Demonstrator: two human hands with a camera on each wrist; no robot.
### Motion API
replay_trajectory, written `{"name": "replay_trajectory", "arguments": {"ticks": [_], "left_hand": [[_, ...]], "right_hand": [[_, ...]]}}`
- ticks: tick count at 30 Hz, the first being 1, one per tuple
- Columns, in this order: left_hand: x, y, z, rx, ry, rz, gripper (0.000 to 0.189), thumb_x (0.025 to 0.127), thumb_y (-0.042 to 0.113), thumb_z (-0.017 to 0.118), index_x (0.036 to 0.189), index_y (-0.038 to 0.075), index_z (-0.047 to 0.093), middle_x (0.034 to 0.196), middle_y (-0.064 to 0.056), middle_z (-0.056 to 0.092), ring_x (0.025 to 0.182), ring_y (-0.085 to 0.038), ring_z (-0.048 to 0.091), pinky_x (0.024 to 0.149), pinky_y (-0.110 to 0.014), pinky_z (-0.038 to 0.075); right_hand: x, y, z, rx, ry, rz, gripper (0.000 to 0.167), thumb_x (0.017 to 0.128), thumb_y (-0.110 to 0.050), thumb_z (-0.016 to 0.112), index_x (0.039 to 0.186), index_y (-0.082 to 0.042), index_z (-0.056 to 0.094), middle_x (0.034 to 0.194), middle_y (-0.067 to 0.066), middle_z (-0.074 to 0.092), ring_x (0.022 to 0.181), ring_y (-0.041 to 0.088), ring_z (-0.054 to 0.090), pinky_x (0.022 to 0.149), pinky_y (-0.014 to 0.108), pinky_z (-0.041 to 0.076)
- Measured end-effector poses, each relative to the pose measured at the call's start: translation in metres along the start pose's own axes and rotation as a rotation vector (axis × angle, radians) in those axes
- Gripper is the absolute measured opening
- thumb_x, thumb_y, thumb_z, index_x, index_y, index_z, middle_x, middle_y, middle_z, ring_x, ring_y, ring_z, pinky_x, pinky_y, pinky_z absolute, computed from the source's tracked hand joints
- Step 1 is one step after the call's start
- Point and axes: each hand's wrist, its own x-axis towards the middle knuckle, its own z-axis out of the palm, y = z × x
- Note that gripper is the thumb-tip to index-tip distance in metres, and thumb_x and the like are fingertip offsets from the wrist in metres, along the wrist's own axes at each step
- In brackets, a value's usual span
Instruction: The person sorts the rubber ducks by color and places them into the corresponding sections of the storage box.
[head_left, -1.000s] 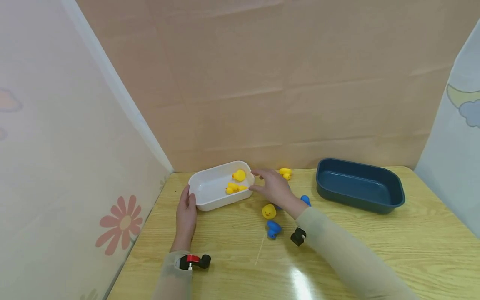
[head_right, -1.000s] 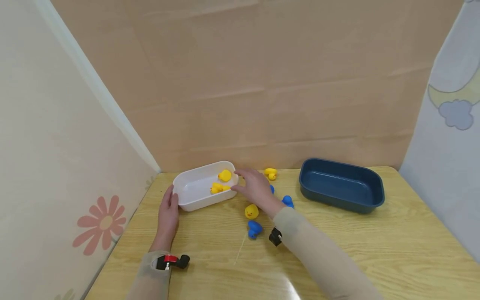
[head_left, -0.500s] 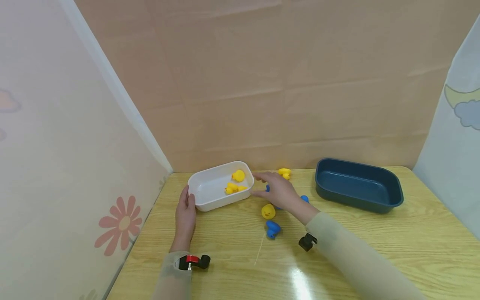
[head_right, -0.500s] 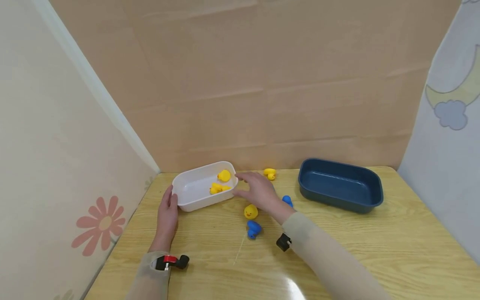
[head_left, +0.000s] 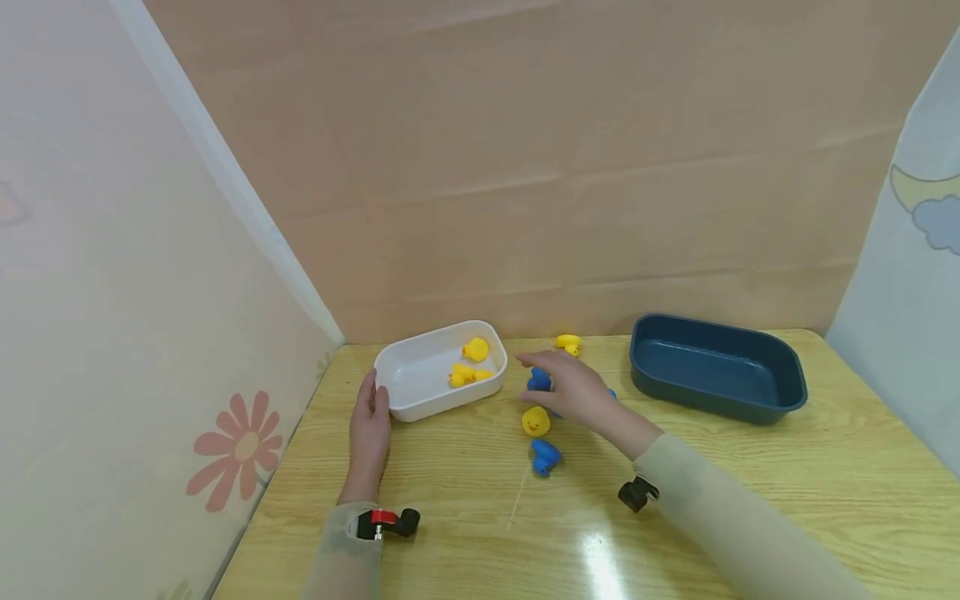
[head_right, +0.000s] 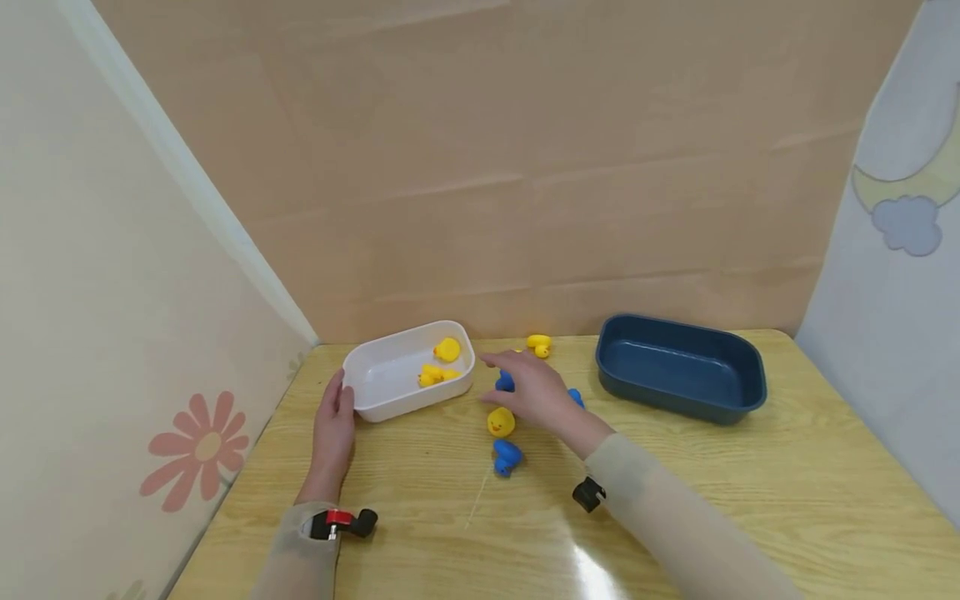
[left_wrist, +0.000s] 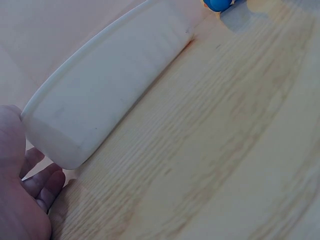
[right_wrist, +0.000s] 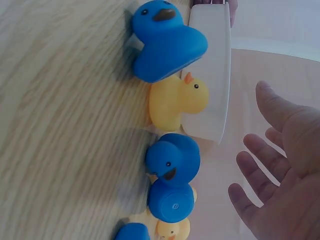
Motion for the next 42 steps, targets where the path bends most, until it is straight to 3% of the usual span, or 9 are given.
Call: {"name": "replay_trajectory", "arguments": {"ticks": [7,14,18,25,33,42], "left_hand": [[0.001,0.000,0.000,-0.001,0.010,0.009,0.064,0.120,0.044,0.040,0.178,0.022,0.025,0.181,-0.002,0.028,0.167,-0.023,0.023,0.135,-0.048,0.022],[0.000,0.000,0.000,-0.004,0.008,0.009,0.064,0.120,0.046,0.040,0.178,0.022,0.026,0.181,-0.001,0.028,0.167,-0.022,0.023,0.134,-0.047,0.023],[0.000,0.000,0.000,-0.001,0.007,0.012,0.065,0.120,0.047,0.040,0.178,0.022,0.025,0.181,-0.001,0.027,0.167,-0.023,0.023,0.135,-0.048,0.022],[-0.001,0.001,0.001,0.001,0.008,0.013,0.064,0.120,0.045,0.041,0.178,0.023,0.026,0.181,-0.002,0.028,0.167,-0.023,0.023,0.134,-0.048,0.023],[-0.002,0.002,0.000,0.000,0.012,0.009,0.063,0.120,0.044,0.042,0.178,0.022,0.026,0.181,-0.003,0.028,0.167,-0.025,0.023,0.135,-0.050,0.022],[-0.002,0.002,0.001,0.001,0.015,0.005,0.064,0.120,0.045,0.041,0.177,0.020,0.027,0.181,-0.002,0.029,0.167,-0.024,0.024,0.134,-0.049,0.023]], "right_hand": [[-0.010,0.005,-0.003,0.008,-0.034,-0.008,0.068,0.099,-0.037,0.086,0.158,-0.013,0.063,0.148,0.007,0.070,0.135,0.036,0.064,0.111,0.061,0.053],[-0.018,0.010,-0.001,0.046,-0.085,0.012,0.065,0.099,-0.031,0.086,0.157,-0.013,0.063,0.135,0.007,0.075,0.113,0.029,0.071,0.088,0.048,0.061],[-0.022,0.014,0.000,0.051,-0.100,-0.013,0.061,0.099,-0.027,0.087,0.154,-0.011,0.066,0.136,0.006,0.075,0.111,0.026,0.074,0.089,0.047,0.062],[-0.027,0.024,0.003,0.042,-0.121,-0.061,0.056,0.097,-0.025,0.089,0.147,-0.009,0.071,0.116,0.004,0.077,0.106,0.026,0.072,0.083,0.038,0.060],[-0.030,0.030,0.011,0.079,-0.160,-0.075,0.058,0.097,-0.028,0.088,0.148,-0.007,0.071,0.133,0.004,0.077,0.104,0.020,0.073,0.088,0.038,0.061],[-0.029,0.033,0.017,0.079,-0.168,-0.100,0.055,0.097,-0.027,0.089,0.145,-0.006,0.073,0.129,0.001,0.078,0.098,0.016,0.071,0.085,0.033,0.060]]}}
